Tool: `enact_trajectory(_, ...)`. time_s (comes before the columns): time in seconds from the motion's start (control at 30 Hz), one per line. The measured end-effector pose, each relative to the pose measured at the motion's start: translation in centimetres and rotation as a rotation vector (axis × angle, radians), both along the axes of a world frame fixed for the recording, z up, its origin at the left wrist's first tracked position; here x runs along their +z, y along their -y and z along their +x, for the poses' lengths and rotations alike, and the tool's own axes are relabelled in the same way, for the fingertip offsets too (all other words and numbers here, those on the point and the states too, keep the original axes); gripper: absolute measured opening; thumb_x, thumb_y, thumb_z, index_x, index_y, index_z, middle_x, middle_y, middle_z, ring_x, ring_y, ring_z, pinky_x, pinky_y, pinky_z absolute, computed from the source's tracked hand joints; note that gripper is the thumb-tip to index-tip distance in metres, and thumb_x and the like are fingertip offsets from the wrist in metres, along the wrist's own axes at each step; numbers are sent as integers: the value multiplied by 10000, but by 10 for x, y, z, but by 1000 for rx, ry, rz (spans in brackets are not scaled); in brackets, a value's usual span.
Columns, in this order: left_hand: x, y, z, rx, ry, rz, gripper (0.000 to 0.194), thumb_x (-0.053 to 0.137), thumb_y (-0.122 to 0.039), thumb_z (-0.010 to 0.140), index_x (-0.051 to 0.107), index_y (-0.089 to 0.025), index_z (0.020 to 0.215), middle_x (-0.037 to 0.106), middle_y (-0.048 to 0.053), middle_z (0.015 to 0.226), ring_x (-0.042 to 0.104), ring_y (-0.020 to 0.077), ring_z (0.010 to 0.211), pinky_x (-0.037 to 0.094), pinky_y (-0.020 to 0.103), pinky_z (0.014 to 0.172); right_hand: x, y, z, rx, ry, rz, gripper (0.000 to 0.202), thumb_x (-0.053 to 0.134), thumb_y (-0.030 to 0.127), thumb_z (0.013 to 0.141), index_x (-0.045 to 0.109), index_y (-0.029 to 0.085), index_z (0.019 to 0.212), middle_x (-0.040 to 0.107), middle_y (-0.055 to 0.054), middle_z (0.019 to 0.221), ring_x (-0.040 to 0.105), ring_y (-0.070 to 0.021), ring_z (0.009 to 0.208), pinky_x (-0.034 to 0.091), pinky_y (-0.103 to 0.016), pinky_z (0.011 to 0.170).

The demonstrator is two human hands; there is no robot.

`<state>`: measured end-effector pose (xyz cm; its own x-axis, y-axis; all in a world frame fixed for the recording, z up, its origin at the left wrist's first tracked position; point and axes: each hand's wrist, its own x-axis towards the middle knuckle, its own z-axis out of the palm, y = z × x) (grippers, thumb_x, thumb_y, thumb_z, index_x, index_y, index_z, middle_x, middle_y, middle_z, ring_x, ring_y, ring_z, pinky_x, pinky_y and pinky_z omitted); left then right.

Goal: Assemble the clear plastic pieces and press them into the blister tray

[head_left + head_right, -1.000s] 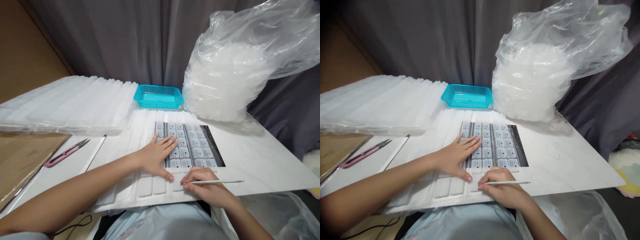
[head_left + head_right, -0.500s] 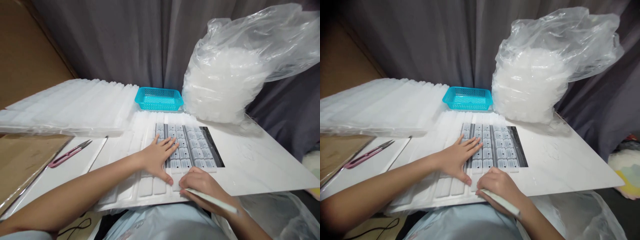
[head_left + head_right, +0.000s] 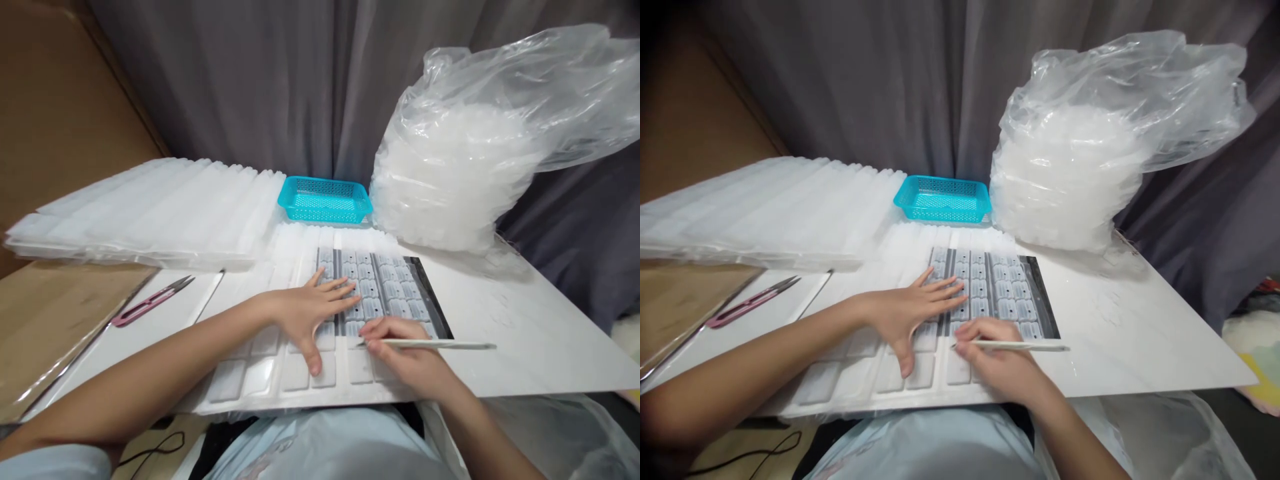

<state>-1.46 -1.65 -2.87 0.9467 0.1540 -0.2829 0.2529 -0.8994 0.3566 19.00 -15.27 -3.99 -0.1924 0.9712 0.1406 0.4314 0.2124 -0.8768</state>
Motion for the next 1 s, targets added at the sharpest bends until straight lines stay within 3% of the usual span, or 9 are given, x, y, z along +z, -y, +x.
enact_trajectory(0.13, -5, -3, -7, -9, 36, 1, 1259, 680, -760, 547, 78, -181, 1488, -13, 158, 1518, 23, 413, 1390, -201, 607, 1031, -3, 8, -36, 133, -47, -239, 137, 590, 299, 848, 654, 206, 771, 710, -2, 800, 628, -145, 721, 466, -236, 652)
enact_trajectory(0.43, -13, -2, -7, -28, 80, -10, 1230, 681, -731, 573, 60, -194, 1488, -24, 152, 1518, 25, 388, 1398, -240, 599, 1003, -7, 7, -39, 141, 92, -235, 142, 587, 287, 853, 677, 212, 773, 703, 15, 799, 617, -137, 757, 433, -224, 674)
enact_trajectory(0.63, -12, -2, -8, -25, 77, -13, 1246, 692, -733, 558, 57, -200, 1488, -28, 154, 1518, 32, 384, 1399, -226, 596, 1014, -12, 7, -44, 238, 150, -63, 108, 589, 240, 864, 669, 207, 798, 703, 7, 814, 623, -135, 781, 449, -233, 731)
enact_trajectory(0.77, -12, 0, -7, -28, 81, -3, 1253, 698, -731, 550, 68, -189, 1487, -8, 164, 1517, 36, 397, 1394, -195, 612, 1026, -23, 14, -49, 360, 300, 248, 163, 524, 228, 908, 636, 183, 800, 683, -31, 803, 593, -153, 761, 467, -257, 709)
enact_trajectory(0.87, -14, 3, -6, -6, 79, 12, 1277, 721, -724, 520, 97, -171, 1486, -9, 177, 1514, 41, 423, 1384, -153, 628, 1041, -27, 15, -43, 220, 384, 465, 212, 465, 207, 929, 628, 212, 794, 665, -40, 813, 590, -160, 754, 481, -262, 673)
enact_trajectory(1.0, -15, 6, -4, 31, 38, -16, 1321, 758, -710, 470, 99, -184, 1486, -39, 160, 1513, 21, 423, 1385, -132, 624, 1053, -14, -4, -16, -113, 390, 532, 209, 438, 181, 925, 634, 217, 863, 664, -94, 937, 611, -216, 895, 484, -349, 803)
